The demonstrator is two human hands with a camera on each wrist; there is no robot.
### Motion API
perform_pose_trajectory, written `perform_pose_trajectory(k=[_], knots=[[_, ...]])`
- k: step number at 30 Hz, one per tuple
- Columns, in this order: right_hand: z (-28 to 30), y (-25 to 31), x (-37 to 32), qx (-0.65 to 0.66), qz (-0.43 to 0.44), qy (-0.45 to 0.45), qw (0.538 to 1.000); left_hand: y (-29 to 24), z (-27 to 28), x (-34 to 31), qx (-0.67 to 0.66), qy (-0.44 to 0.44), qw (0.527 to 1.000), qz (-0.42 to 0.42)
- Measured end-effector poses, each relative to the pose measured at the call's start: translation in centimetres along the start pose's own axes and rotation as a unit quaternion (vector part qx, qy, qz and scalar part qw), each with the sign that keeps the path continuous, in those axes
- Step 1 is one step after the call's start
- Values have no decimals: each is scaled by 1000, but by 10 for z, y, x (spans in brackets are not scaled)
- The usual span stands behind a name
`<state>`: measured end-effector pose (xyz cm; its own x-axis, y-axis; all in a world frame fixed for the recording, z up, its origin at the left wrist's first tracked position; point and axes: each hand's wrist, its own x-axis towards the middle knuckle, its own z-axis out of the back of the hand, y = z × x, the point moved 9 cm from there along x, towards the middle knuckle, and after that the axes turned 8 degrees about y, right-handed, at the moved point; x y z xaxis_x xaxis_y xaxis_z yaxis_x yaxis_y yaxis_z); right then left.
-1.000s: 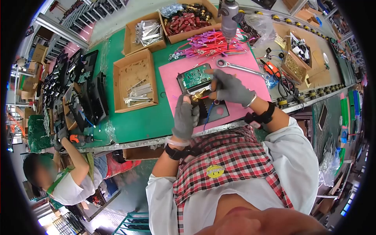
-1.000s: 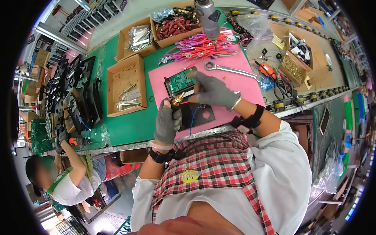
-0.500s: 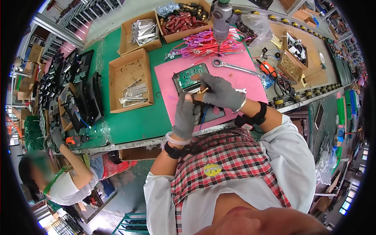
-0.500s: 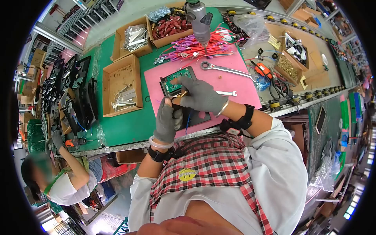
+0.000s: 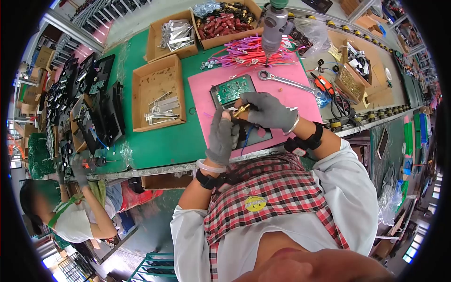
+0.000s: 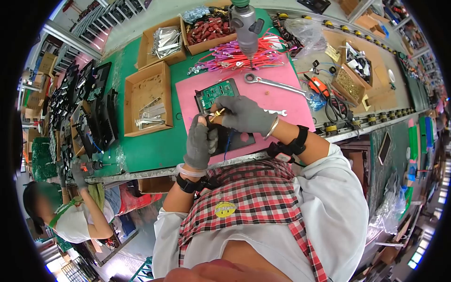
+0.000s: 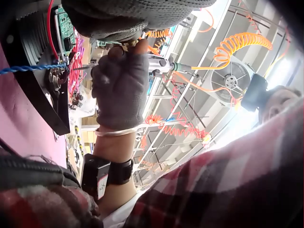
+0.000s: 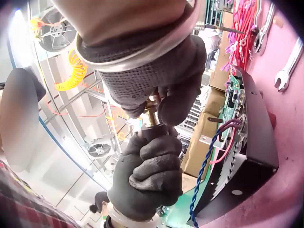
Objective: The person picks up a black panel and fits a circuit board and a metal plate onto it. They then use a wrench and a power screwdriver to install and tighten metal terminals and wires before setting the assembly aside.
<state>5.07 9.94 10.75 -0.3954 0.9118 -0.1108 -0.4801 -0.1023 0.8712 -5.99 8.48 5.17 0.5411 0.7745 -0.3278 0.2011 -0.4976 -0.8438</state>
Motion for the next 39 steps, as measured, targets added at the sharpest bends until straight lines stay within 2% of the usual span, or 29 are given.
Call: perform_pose_trajectory(k=[3,7,10,13,16,19,22,25,28,31,34,37,39], knots=[[-5,-1,1,3,29,31,999,2,2,-1,-1,-1,1000,-2],[-4,6,-1,-62,87,40,993,2,-3,1,17,22,1000,2],[4,24,-6,-103,136,-50,984,7,-2,1,1,20,1000,13],[8,10,-5,-76,92,-54,991,0,-6,-3,9,25,1000,2],[-11,-17,-5,-51,-112,101,987,1,0,-2,48,18,999,-19],[-11,-1,-9,25,-92,88,992,-2,-3,0,57,41,997,-40],[-9,-7,-4,-29,-31,42,998,2,-5,0,59,40,997,-29],[-1,18,-6,-90,72,-8,993,3,-3,-1,49,22,998,-13],[8,9,-5,-84,67,-54,993,3,0,-2,43,-7,999,-13],[-1,-13,-4,-82,-93,68,990,3,-2,-2,47,10,999,-10],[-3,2,-11,40,-153,82,984,1,-2,1,56,35,997,-31],[-2,4,-6,-7,-77,50,996,2,-4,1,47,30,998,-28],[3,12,-4,-79,59,-24,995,3,-4,1,38,21,999,-19]])
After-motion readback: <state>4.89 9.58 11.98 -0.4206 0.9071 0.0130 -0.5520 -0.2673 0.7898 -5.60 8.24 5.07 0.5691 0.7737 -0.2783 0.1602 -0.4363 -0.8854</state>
